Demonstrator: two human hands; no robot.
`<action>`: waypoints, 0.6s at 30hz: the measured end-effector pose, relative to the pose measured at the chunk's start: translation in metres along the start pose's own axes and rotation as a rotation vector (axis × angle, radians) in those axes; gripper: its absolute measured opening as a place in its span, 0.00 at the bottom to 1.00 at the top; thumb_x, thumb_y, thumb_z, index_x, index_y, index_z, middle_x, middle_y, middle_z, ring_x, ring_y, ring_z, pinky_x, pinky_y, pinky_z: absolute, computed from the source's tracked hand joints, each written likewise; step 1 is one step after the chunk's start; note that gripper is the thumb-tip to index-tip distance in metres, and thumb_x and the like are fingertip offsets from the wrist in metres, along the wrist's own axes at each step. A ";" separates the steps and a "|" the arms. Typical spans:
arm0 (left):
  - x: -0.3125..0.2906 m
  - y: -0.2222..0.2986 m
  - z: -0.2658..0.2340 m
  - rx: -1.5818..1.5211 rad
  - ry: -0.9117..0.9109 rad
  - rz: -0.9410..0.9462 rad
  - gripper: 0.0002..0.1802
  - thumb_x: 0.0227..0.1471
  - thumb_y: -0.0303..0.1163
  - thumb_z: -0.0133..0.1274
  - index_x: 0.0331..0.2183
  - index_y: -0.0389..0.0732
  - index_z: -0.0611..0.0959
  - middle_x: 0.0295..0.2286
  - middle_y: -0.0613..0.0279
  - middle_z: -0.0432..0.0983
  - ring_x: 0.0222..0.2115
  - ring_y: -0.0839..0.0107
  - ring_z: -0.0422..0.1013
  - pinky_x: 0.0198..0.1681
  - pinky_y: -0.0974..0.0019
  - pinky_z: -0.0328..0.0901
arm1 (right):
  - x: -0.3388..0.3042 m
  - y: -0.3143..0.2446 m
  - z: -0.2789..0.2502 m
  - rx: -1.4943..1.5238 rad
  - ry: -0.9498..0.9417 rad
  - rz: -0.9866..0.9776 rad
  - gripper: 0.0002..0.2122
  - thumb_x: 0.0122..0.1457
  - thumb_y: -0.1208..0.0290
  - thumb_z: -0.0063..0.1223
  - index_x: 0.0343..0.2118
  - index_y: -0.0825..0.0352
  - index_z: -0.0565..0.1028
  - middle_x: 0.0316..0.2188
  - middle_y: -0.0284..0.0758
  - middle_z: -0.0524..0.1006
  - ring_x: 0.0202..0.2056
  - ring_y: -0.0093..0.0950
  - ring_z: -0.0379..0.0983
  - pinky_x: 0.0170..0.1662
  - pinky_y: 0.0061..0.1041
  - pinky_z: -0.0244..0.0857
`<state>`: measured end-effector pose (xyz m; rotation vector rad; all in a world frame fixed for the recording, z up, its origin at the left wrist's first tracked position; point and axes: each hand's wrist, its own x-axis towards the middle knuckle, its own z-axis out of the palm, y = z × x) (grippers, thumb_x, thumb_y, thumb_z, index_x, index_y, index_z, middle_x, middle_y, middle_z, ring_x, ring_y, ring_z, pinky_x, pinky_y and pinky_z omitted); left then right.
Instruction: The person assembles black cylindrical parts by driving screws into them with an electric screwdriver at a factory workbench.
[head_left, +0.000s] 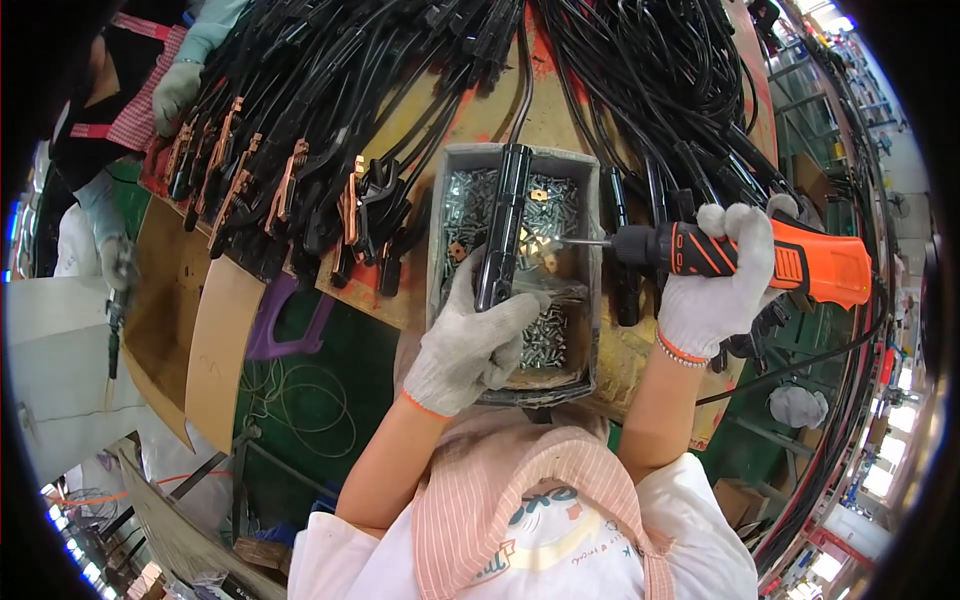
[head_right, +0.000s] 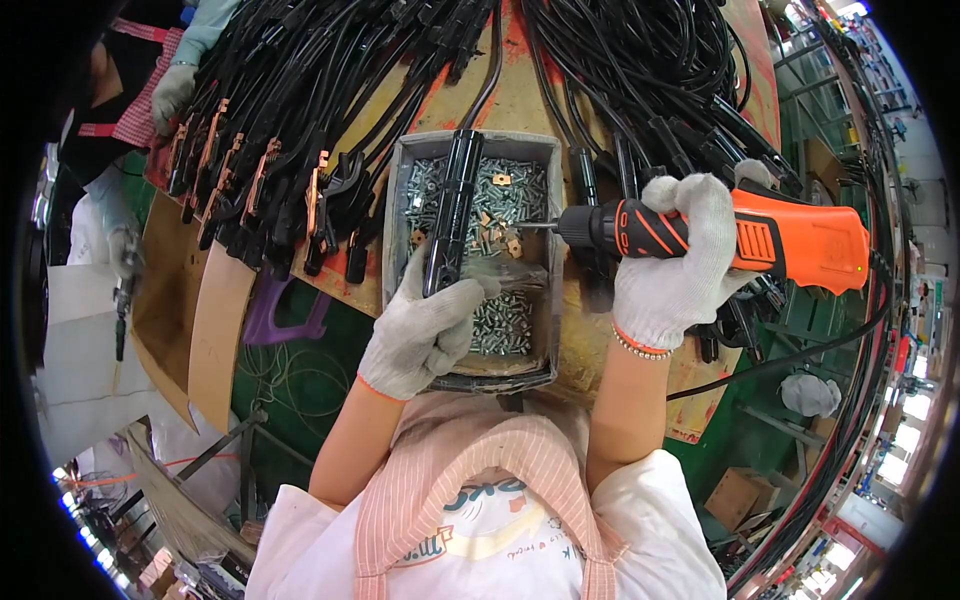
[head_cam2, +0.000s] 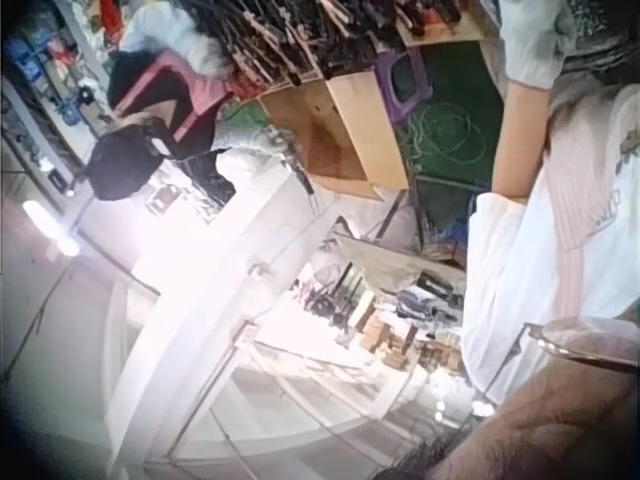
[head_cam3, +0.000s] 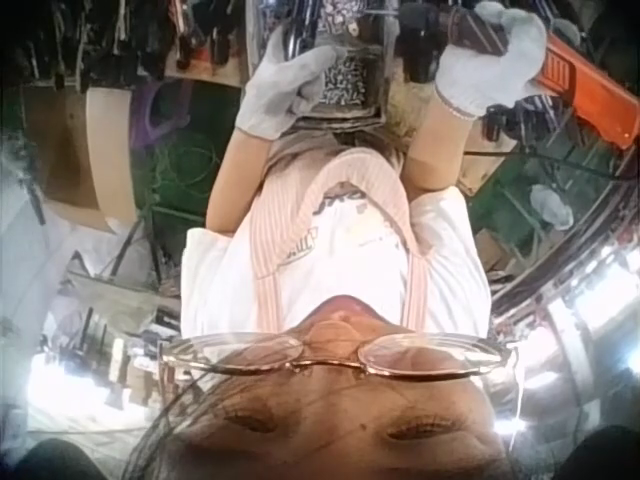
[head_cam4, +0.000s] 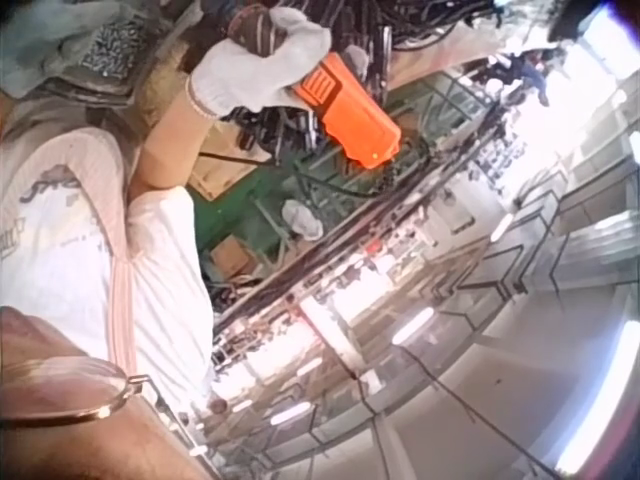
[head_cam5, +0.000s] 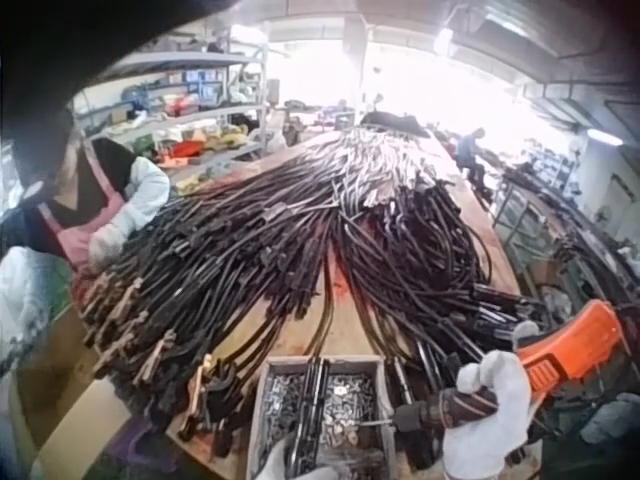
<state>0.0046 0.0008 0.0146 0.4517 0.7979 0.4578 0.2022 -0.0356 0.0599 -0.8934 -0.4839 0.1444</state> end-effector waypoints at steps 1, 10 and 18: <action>0.000 -0.001 -0.001 0.001 -0.004 0.007 0.23 0.54 0.23 0.55 0.50 0.40 0.68 0.25 0.64 0.74 0.12 0.83 0.58 0.10 0.77 0.51 | -0.002 -0.001 0.003 -0.024 0.028 0.015 0.18 0.54 0.77 0.55 0.49 0.69 0.68 0.24 0.32 0.71 0.24 0.24 0.65 0.32 0.26 0.65; 0.002 0.000 -0.001 0.028 -0.027 -0.008 0.46 0.49 0.27 0.60 0.63 0.39 0.53 0.22 0.69 0.68 0.12 0.82 0.61 0.10 0.75 0.52 | 0.004 -0.007 -0.004 0.144 -0.066 0.127 0.12 0.60 0.74 0.53 0.46 0.65 0.68 0.23 0.27 0.64 0.26 0.20 0.59 0.32 0.21 0.60; 0.005 -0.006 0.020 0.135 0.176 0.054 0.50 0.50 0.27 0.58 0.65 0.40 0.45 0.23 0.65 0.71 0.12 0.77 0.64 0.10 0.72 0.58 | -0.011 -0.019 0.001 0.319 -0.124 0.150 0.16 0.62 0.78 0.49 0.52 0.63 0.63 0.21 0.24 0.55 0.23 0.17 0.50 0.29 0.20 0.53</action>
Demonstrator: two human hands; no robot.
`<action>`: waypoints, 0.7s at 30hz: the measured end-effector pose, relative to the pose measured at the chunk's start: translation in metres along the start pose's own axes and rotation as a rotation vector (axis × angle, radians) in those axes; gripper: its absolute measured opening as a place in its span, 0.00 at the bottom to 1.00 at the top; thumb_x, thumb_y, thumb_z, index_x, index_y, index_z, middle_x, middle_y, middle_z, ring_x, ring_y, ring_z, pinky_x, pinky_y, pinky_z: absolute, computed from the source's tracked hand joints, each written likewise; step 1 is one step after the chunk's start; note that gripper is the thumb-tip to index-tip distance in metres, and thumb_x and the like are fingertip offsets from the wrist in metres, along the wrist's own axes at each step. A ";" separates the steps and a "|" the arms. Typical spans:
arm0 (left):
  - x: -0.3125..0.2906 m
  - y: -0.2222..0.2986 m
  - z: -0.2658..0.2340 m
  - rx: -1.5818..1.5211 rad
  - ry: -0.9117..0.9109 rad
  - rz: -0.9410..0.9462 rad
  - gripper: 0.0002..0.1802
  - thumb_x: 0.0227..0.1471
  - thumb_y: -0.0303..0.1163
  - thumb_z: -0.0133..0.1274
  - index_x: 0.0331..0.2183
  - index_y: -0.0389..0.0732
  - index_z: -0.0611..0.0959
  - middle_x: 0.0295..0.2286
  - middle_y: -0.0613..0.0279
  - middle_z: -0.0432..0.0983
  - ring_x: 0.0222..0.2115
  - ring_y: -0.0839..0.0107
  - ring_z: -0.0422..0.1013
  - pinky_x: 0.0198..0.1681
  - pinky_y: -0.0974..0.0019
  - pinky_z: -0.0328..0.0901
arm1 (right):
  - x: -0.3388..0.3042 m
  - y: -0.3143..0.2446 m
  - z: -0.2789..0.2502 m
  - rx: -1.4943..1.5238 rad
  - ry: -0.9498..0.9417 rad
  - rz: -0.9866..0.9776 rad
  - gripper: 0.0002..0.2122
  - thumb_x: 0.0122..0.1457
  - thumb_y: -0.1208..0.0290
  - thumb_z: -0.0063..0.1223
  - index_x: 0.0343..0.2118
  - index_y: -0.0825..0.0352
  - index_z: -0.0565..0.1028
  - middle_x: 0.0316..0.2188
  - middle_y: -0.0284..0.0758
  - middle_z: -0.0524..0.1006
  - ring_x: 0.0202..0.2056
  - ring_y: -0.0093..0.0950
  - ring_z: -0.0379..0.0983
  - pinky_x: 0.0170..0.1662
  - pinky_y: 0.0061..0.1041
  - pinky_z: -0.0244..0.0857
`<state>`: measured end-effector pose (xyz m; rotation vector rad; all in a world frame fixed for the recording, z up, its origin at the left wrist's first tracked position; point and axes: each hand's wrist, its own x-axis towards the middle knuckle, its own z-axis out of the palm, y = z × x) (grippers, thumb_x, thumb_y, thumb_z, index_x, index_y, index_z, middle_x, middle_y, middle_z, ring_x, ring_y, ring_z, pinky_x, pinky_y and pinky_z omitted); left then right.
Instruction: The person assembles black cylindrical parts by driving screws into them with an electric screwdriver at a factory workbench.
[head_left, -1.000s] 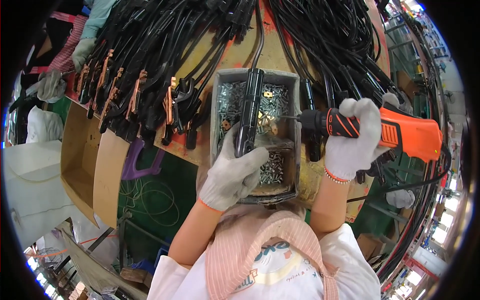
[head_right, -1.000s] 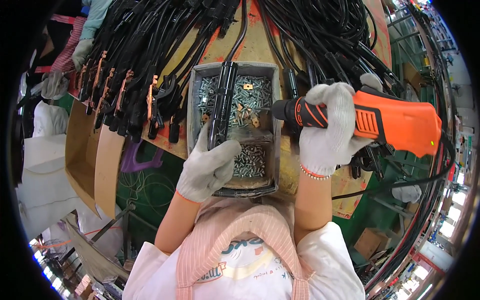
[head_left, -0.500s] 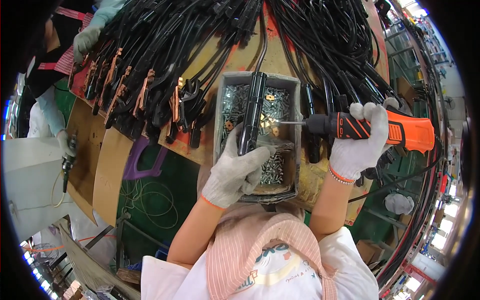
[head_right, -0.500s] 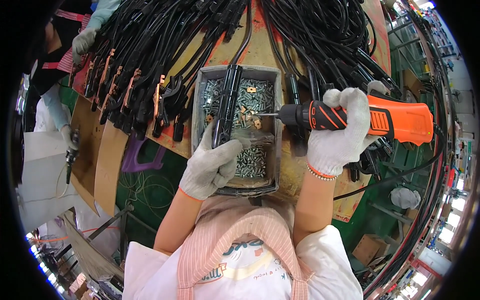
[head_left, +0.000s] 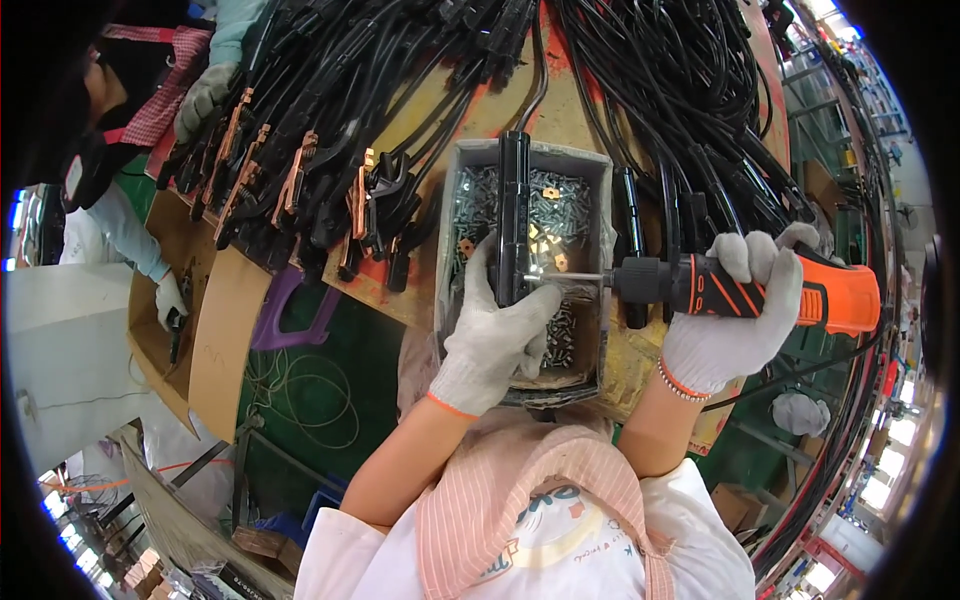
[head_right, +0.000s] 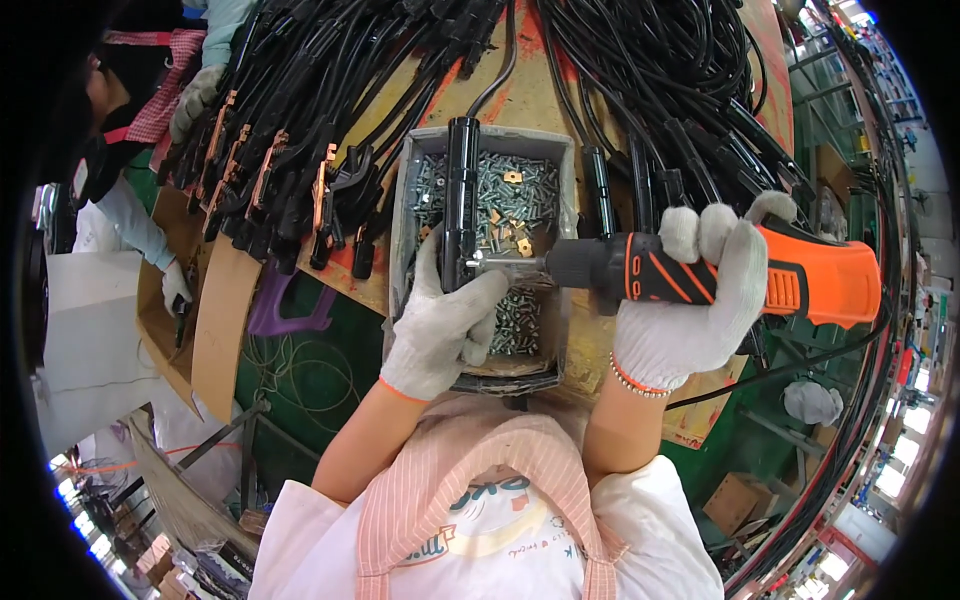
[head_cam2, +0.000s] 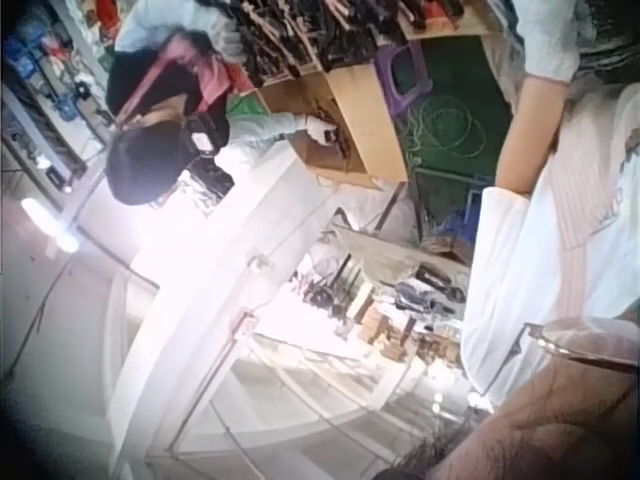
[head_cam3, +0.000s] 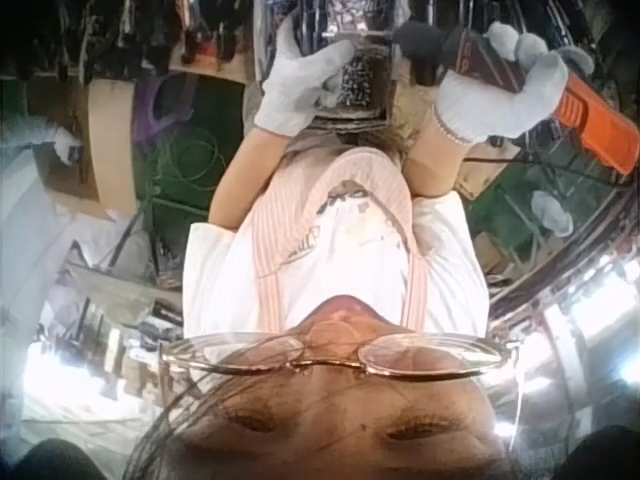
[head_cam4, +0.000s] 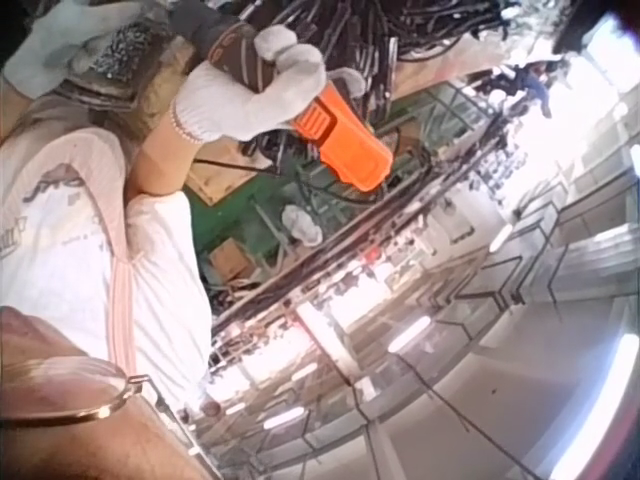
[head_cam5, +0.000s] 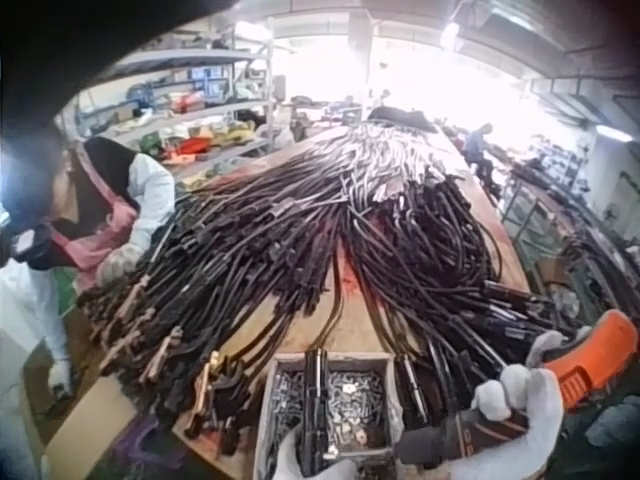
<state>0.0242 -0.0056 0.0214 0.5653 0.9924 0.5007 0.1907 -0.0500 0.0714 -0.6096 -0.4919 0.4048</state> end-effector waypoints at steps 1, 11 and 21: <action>0.000 0.001 0.002 0.001 -0.002 -0.002 0.50 0.50 0.27 0.58 0.65 0.40 0.45 0.23 0.65 0.71 0.12 0.77 0.64 0.10 0.72 0.58 | -0.002 -0.001 0.000 0.005 -0.028 0.004 0.18 0.62 0.78 0.49 0.53 0.62 0.62 0.21 0.24 0.56 0.22 0.17 0.50 0.29 0.19 0.52; 0.000 0.001 0.005 -0.010 0.008 0.016 0.53 0.51 0.26 0.58 0.66 0.42 0.41 0.19 0.67 0.68 0.12 0.79 0.62 0.11 0.74 0.54 | -0.011 -0.004 0.003 0.071 -0.044 0.047 0.18 0.62 0.79 0.48 0.54 0.61 0.61 0.21 0.24 0.57 0.22 0.17 0.50 0.28 0.19 0.52; 0.003 -0.003 0.000 -0.033 0.024 -0.020 0.51 0.49 0.23 0.57 0.65 0.42 0.43 0.25 0.62 0.72 0.12 0.78 0.65 0.09 0.73 0.59 | -0.011 -0.001 0.001 0.063 -0.026 0.085 0.20 0.62 0.78 0.49 0.56 0.62 0.60 0.21 0.25 0.57 0.23 0.17 0.50 0.29 0.19 0.52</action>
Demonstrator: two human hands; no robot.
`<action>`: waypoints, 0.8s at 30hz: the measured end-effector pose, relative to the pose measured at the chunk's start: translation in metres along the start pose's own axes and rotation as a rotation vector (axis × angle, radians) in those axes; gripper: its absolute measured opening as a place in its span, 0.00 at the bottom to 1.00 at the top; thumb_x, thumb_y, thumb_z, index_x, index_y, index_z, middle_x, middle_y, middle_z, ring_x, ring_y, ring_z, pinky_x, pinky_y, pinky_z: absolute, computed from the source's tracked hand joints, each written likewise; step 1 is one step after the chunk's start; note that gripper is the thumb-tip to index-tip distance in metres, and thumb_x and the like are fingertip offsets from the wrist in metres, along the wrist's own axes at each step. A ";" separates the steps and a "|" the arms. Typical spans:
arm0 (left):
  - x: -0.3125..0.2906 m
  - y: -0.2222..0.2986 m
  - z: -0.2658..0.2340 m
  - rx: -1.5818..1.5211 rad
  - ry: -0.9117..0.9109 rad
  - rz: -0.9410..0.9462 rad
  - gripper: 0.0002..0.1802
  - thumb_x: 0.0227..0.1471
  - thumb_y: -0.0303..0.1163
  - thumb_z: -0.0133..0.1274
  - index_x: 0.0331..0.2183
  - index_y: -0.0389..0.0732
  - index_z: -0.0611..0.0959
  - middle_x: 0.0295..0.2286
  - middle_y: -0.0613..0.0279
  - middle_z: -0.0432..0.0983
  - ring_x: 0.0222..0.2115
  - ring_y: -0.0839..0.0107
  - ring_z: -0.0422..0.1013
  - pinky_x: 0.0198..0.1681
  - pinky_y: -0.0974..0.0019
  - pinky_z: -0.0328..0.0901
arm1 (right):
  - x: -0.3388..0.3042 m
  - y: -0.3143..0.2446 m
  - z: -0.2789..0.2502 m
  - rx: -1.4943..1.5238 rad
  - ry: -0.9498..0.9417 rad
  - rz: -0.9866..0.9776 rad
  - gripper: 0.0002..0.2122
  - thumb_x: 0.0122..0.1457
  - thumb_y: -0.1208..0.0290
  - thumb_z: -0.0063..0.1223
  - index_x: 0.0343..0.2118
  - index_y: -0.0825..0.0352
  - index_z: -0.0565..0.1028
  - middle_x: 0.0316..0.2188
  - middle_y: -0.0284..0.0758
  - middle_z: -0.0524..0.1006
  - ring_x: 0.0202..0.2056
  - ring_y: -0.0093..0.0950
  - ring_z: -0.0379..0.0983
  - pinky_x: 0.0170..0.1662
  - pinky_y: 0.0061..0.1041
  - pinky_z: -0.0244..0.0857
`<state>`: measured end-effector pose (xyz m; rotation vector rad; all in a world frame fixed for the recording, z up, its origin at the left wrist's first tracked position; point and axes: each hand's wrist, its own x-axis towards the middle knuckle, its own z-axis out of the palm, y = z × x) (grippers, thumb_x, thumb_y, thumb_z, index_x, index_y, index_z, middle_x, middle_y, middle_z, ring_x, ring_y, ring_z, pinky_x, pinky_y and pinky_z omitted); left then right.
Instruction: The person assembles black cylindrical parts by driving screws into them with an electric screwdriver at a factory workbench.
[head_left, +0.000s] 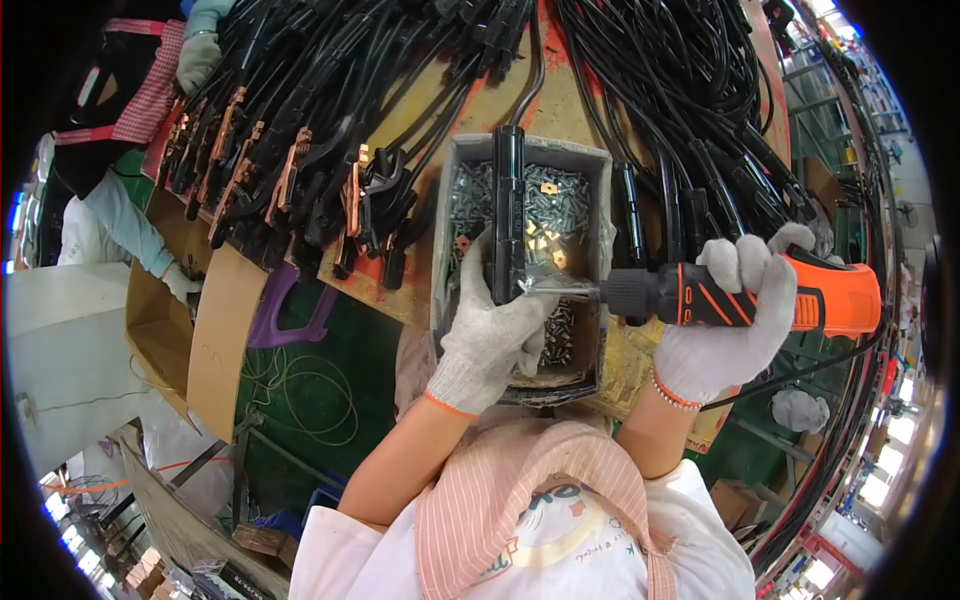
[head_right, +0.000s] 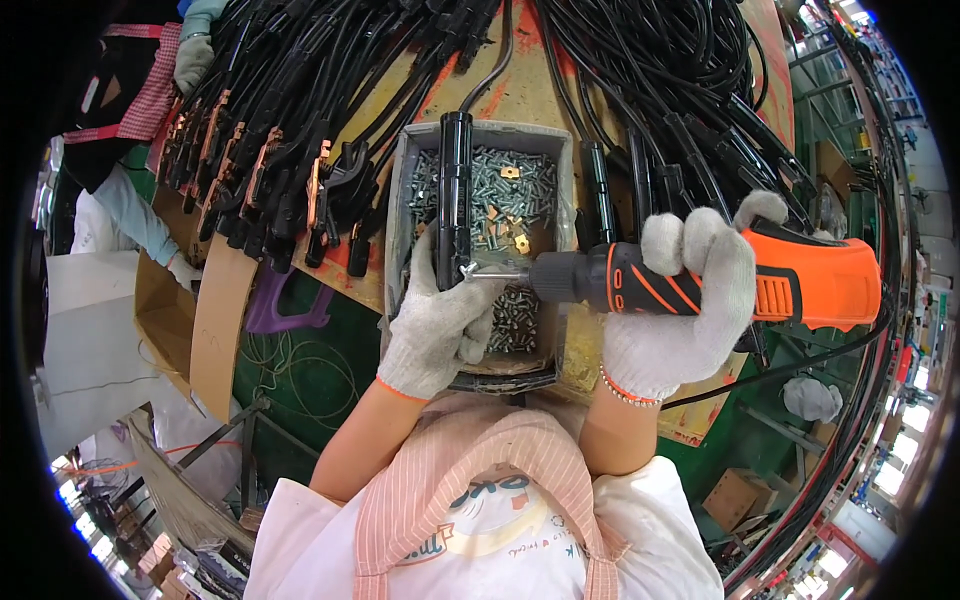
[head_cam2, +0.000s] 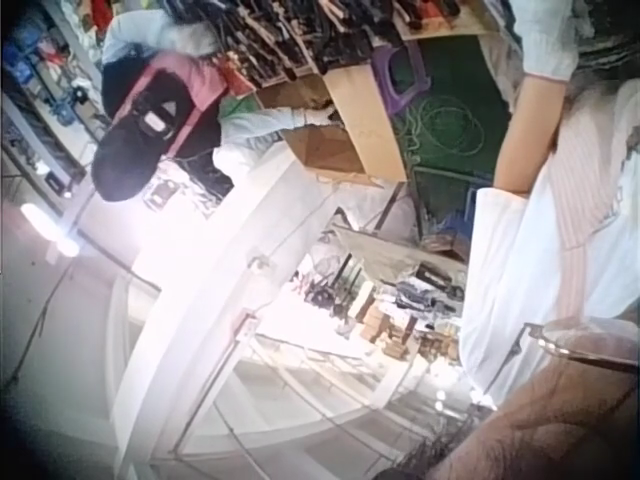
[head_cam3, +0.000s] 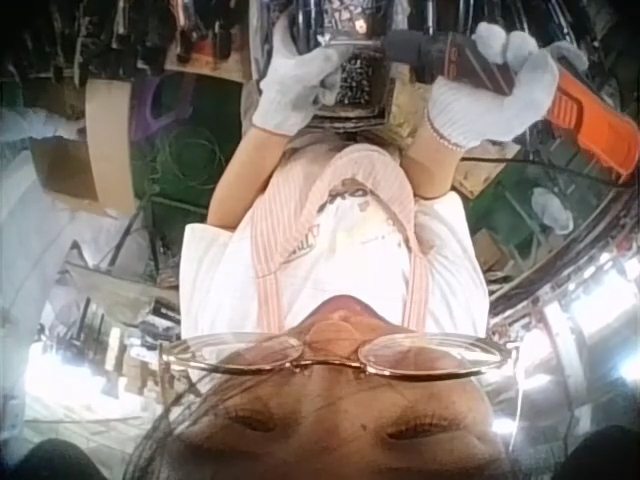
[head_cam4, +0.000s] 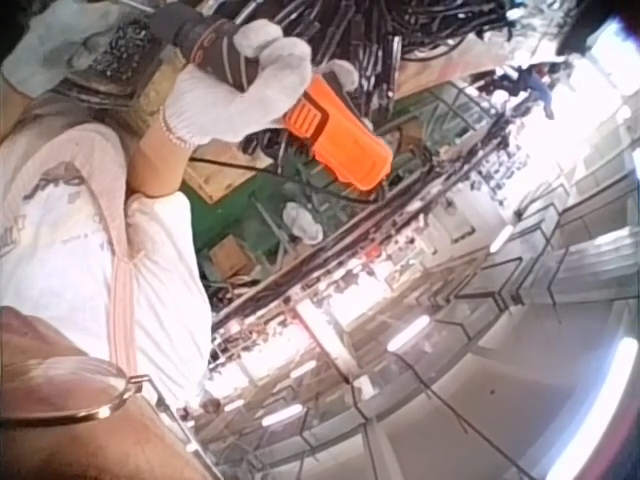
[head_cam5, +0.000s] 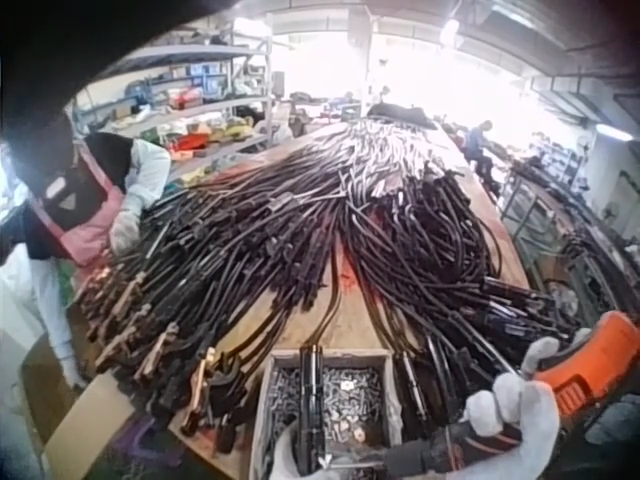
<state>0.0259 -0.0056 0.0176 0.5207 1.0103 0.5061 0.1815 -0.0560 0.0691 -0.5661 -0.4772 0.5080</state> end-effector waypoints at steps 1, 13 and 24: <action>-0.001 0.001 0.002 0.000 -0.002 -0.001 0.51 0.49 0.23 0.57 0.65 0.42 0.43 0.25 0.62 0.72 0.12 0.78 0.65 0.09 0.73 0.59 | 0.000 0.000 0.000 -0.003 -0.010 0.012 0.21 0.62 0.78 0.49 0.56 0.63 0.60 0.21 0.25 0.57 0.23 0.18 0.50 0.29 0.19 0.52; 0.001 0.000 -0.002 -0.012 -0.022 -0.007 0.51 0.49 0.25 0.60 0.65 0.43 0.46 0.26 0.62 0.72 0.13 0.78 0.66 0.10 0.73 0.60 | -0.004 0.004 0.002 -0.009 -0.046 -0.033 0.22 0.61 0.78 0.49 0.58 0.63 0.58 0.21 0.25 0.57 0.22 0.17 0.50 0.28 0.19 0.51; -0.002 0.002 -0.002 -0.032 -0.038 -0.028 0.49 0.51 0.26 0.59 0.65 0.42 0.47 0.23 0.65 0.71 0.12 0.79 0.65 0.10 0.73 0.59 | -0.003 0.001 -0.008 0.009 0.003 -0.025 0.21 0.62 0.78 0.48 0.56 0.62 0.59 0.21 0.24 0.57 0.22 0.18 0.52 0.28 0.19 0.52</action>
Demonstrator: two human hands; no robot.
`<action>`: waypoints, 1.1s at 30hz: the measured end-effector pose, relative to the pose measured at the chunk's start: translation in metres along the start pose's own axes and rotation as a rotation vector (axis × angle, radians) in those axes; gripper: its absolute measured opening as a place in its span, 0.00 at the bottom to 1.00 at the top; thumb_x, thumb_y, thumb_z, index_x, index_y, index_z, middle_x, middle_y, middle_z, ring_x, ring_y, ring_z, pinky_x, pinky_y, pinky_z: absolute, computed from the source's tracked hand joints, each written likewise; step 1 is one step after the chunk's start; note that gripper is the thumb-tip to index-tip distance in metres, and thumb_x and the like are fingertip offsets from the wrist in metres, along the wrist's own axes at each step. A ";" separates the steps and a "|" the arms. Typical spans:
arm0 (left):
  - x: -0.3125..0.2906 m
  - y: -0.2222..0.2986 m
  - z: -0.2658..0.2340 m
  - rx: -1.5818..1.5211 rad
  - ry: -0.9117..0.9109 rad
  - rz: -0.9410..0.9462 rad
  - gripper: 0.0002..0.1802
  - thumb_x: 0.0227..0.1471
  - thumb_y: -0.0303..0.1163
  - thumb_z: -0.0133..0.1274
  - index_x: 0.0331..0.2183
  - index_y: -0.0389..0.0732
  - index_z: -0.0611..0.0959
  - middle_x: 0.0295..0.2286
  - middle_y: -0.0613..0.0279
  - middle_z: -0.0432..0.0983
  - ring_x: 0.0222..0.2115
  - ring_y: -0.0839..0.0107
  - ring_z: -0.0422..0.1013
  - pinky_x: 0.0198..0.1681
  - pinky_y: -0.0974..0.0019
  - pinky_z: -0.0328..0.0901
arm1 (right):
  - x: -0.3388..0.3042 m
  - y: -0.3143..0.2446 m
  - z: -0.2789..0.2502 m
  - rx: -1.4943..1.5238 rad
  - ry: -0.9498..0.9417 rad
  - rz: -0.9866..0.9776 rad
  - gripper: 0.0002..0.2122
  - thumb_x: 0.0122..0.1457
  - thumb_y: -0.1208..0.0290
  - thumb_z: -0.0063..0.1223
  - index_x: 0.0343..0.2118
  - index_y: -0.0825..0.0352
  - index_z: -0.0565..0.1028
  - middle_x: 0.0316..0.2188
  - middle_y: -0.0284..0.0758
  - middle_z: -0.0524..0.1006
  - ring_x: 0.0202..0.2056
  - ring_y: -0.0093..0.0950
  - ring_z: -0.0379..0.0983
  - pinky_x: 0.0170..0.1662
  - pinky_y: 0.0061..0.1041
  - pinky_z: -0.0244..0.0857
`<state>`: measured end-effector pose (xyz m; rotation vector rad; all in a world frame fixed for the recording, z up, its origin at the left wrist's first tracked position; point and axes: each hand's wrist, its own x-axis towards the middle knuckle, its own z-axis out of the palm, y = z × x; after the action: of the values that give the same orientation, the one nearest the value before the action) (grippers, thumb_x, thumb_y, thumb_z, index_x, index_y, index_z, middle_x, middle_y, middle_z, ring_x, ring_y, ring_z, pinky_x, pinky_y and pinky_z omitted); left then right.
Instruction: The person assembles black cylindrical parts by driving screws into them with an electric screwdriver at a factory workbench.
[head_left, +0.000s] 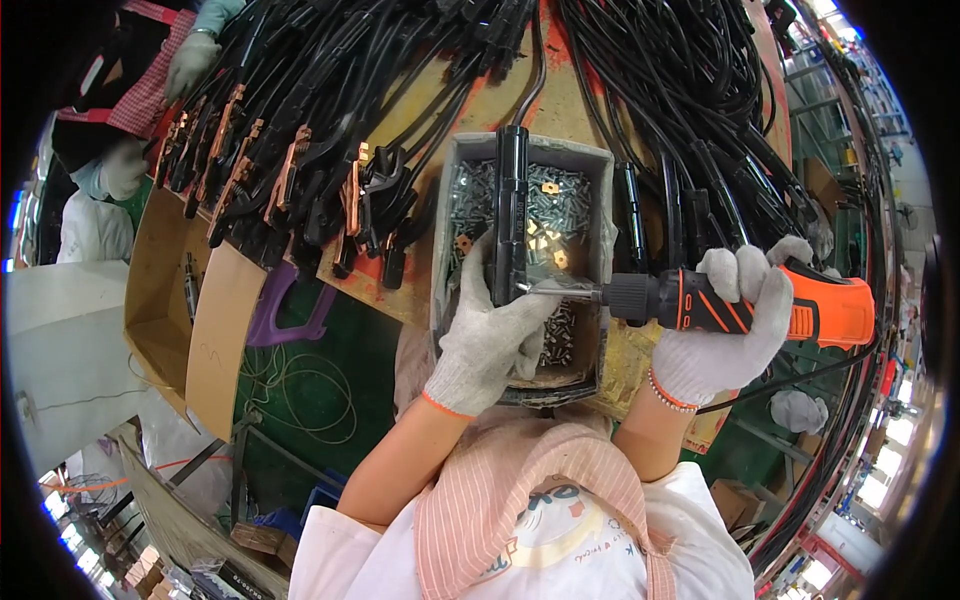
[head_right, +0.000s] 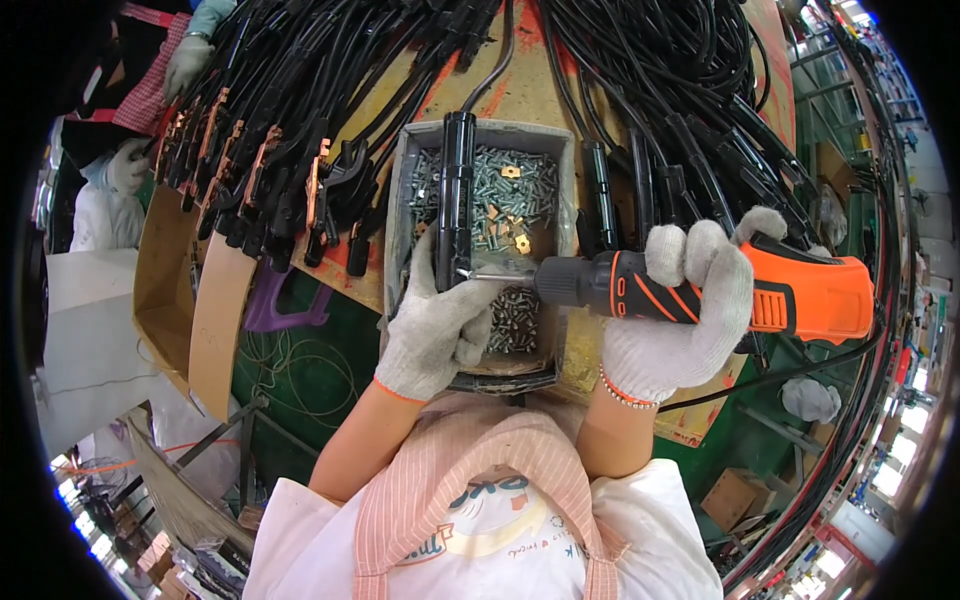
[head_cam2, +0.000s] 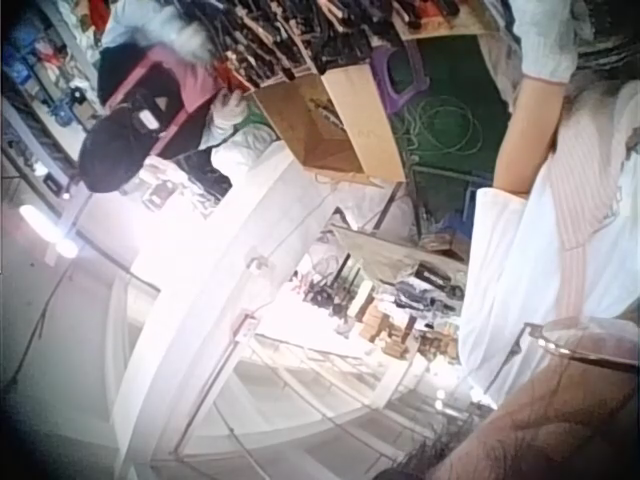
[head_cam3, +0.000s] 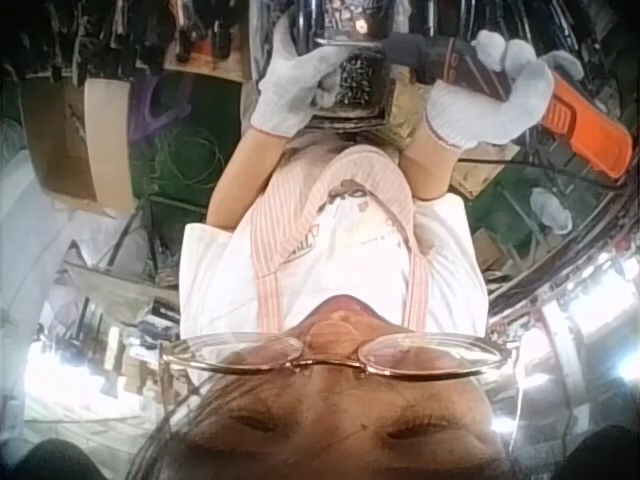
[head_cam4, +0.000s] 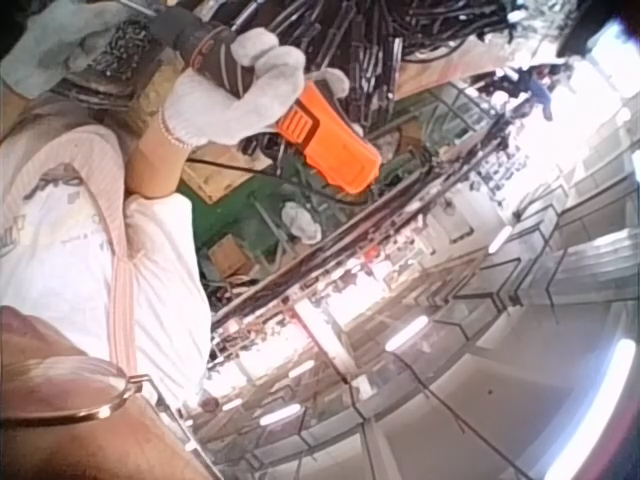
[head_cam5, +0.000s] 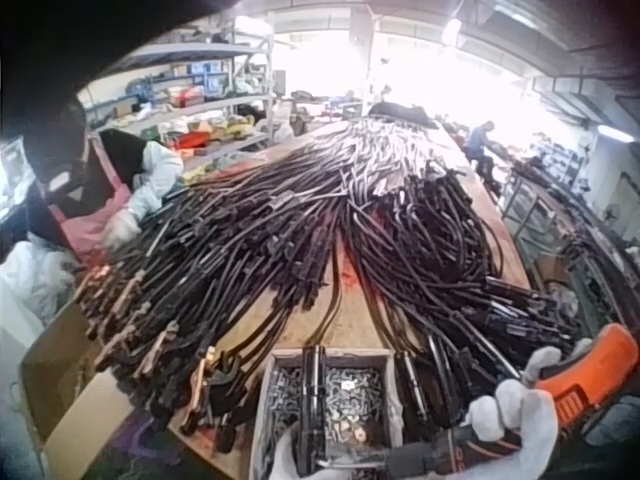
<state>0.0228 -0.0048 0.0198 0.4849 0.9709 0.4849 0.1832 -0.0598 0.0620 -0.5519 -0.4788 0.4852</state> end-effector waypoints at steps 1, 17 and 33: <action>0.000 0.000 0.000 0.000 0.000 -0.001 0.49 0.51 0.26 0.59 0.65 0.42 0.47 0.23 0.65 0.71 0.12 0.79 0.65 0.10 0.73 0.59 | 0.000 0.000 -0.001 0.000 -0.008 0.002 0.21 0.62 0.77 0.48 0.56 0.61 0.59 0.21 0.24 0.58 0.23 0.18 0.52 0.28 0.19 0.53; 0.005 -0.001 0.015 0.047 -0.019 0.188 0.48 0.50 0.23 0.59 0.63 0.36 0.47 0.31 0.60 0.74 0.20 0.77 0.71 0.18 0.72 0.69 | -0.005 -0.005 0.022 -0.019 -0.132 -0.054 0.23 0.61 0.80 0.48 0.57 0.56 0.58 0.21 0.27 0.61 0.19 0.20 0.54 0.24 0.21 0.55; 0.015 -0.003 0.005 -0.092 -0.083 0.045 0.44 0.49 0.20 0.55 0.61 0.39 0.49 0.35 0.56 0.75 0.31 0.67 0.76 0.26 0.61 0.77 | -0.006 0.017 0.059 -0.352 -0.168 -0.002 0.22 0.57 0.85 0.48 0.53 0.63 0.57 0.20 0.31 0.63 0.20 0.22 0.59 0.27 0.21 0.58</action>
<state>0.0354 0.0009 0.0104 0.4410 0.8552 0.5432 0.1412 -0.0290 0.0943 -0.8526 -0.7324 0.4490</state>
